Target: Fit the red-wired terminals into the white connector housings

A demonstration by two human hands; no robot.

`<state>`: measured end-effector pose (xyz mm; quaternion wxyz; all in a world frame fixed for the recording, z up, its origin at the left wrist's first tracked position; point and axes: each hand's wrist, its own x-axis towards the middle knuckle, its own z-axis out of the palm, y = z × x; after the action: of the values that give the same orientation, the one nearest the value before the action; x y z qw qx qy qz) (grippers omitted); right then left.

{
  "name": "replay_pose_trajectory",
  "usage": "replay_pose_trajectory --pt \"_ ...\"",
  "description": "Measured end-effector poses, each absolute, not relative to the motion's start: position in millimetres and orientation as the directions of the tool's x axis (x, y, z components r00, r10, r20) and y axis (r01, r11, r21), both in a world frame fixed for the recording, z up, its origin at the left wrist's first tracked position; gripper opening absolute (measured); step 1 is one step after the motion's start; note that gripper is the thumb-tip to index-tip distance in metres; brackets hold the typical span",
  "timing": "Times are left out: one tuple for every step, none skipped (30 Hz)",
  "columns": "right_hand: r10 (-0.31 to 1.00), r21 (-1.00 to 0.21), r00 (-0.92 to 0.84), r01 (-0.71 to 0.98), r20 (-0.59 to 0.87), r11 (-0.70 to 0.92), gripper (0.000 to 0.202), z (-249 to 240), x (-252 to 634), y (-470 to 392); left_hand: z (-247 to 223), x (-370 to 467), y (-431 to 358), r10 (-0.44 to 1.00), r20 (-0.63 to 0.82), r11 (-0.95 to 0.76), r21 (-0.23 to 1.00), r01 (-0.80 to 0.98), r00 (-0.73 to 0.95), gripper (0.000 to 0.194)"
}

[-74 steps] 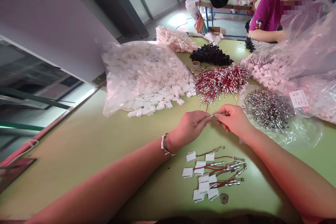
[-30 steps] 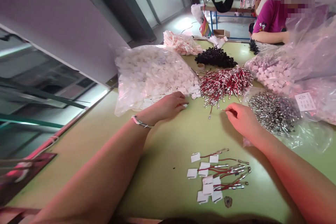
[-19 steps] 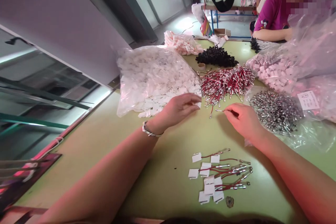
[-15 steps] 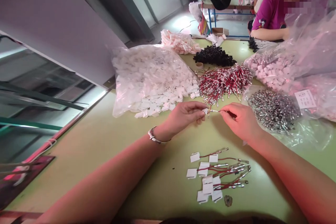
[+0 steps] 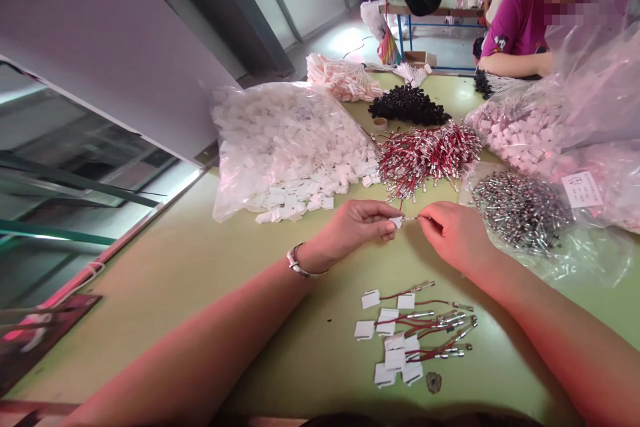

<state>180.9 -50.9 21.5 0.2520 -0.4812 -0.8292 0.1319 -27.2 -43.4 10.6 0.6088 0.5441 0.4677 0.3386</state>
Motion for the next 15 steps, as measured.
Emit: replay_pose_trajectory --pt "0.853 -0.396 -0.426 0.758 0.3 0.518 0.025 21 180 -53 11 -25 -44 0.92 -0.214 0.19 0.976 0.105 0.328 0.026" --pt "0.841 -0.336 -0.444 0.776 0.308 0.533 0.027 20 178 -55 11 -24 -45 0.919 -0.224 0.199 0.974 0.109 0.324 0.027" --pt "0.831 -0.292 -0.461 0.786 0.31 0.545 0.028 19 176 -57 11 -22 -47 0.917 -0.231 0.206 0.972 0.11 0.325 0.027" --pt "0.828 -0.274 -0.472 0.789 0.303 0.55 0.028 17 174 -59 11 -21 -48 0.913 -0.238 0.213 0.971 0.11 0.33 0.027" --pt "0.831 -0.279 -0.477 0.788 0.287 0.549 0.027 16 172 -61 11 -20 -49 0.908 -0.245 0.221 0.969 0.108 0.34 0.027" --pt "0.837 -0.298 -0.479 0.785 0.264 0.543 0.026 14 171 -62 10 -19 -50 0.9 -0.252 0.23 0.968 0.104 0.355 0.025" --pt "0.845 -0.325 -0.48 0.78 0.236 0.535 0.024 13 169 -62 9 -18 -51 0.891 -0.259 0.239 0.966 0.1 0.372 0.023" --pt "0.852 -0.352 -0.482 0.776 0.207 0.524 0.022 11 168 -62 7 -18 -51 0.882 -0.266 0.248 0.964 0.097 0.389 0.021" --pt "0.858 -0.372 -0.481 0.774 0.18 0.512 0.02 10 168 -62 6 -17 -52 0.875 -0.273 0.254 0.962 0.1 0.4 0.019" --pt "0.865 -0.382 -0.479 0.778 0.152 0.498 0.019 10 167 -62 5 -17 -52 0.872 -0.281 0.258 0.96 0.112 0.401 0.018" --pt "0.871 -0.385 -0.476 0.786 0.122 0.484 0.018 10 168 -61 4 -16 -53 0.868 -0.292 0.257 0.956 0.14 0.401 0.016" --pt "0.875 -0.386 -0.476 0.794 0.085 0.469 0.018 10 168 -61 4 -16 -53 0.862 -0.303 0.244 0.951 0.191 0.407 0.015" --pt "0.877 -0.389 -0.479 0.802 0.036 0.454 0.017 11 169 -60 5 -17 -53 0.852 -0.308 0.21 0.942 0.261 0.425 0.014" --pt "0.874 -0.398 -0.485 0.806 -0.021 0.438 0.017 12 170 -60 6 -18 -52 0.834 -0.305 0.152 0.929 0.339 0.46 0.014" --pt "0.866 -0.416 -0.494 0.805 -0.074 0.423 0.017 13 170 -60 9 -20 -51 0.809 -0.299 0.079 0.909 0.41 0.506 0.015"
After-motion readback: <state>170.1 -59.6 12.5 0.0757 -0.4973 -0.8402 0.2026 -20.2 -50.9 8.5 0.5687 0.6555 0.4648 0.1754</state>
